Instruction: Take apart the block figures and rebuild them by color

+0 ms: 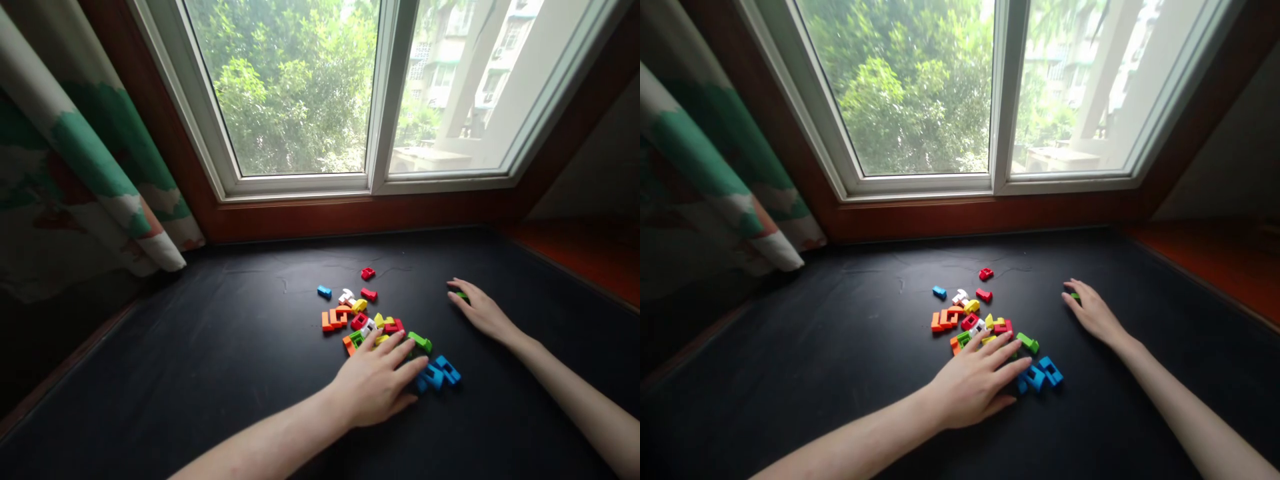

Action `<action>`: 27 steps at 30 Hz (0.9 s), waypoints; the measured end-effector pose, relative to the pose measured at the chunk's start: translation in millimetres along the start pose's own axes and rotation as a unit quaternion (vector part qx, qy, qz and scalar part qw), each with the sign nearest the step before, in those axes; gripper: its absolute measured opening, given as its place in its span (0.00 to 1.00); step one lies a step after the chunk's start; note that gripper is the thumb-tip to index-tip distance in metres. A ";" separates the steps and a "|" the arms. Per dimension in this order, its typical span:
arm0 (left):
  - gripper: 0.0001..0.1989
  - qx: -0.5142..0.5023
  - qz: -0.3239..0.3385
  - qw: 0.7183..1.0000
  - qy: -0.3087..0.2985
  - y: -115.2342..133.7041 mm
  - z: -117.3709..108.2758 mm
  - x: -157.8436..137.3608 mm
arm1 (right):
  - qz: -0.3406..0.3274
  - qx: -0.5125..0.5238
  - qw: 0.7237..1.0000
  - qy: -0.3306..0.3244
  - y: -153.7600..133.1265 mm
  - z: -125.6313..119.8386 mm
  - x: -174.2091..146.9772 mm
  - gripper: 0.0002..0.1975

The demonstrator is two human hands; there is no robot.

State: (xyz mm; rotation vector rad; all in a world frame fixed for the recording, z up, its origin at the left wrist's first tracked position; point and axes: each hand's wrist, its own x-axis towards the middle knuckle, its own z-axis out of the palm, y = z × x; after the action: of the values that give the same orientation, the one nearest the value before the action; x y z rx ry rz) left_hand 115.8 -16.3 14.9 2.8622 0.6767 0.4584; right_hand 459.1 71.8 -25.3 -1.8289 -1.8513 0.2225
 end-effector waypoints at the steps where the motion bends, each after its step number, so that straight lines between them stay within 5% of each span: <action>1: 0.26 0.003 -0.011 1.000 0.002 -3.5 -2.0 -5.9 | -0.023 0.021 0.999 -0.016 -15.9 4.0 -10.0 0.25; 10: 0.18 0.061 -0.127 0.989 0.047 -47.4 -40.3 -77.2 | -0.166 0.134 0.966 -0.143 -146.1 32.7 -88.2 0.27; 18: 0.16 0.070 -0.245 0.957 0.142 -83.4 -54.5 -104.8 | -0.295 0.200 0.930 -0.090 -234.0 78.1 -49.1 0.19; 21: 0.15 0.067 -0.255 0.951 0.163 -71.4 -56.3 -95.3 | -0.339 0.121 0.931 -0.055 -245.3 83.8 -13.9 0.16; 27: 0.23 0.051 -0.104 0.992 0.042 -30.4 -41.9 -63.2 | -0.205 0.010 0.976 -0.074 -216.6 89.5 35.5 0.16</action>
State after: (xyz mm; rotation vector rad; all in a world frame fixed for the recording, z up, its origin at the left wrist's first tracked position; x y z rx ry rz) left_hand 35.7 -14.8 31.0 2.8372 1.0282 0.5272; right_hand 227.9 111.9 8.5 -1.4059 -2.2713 0.2291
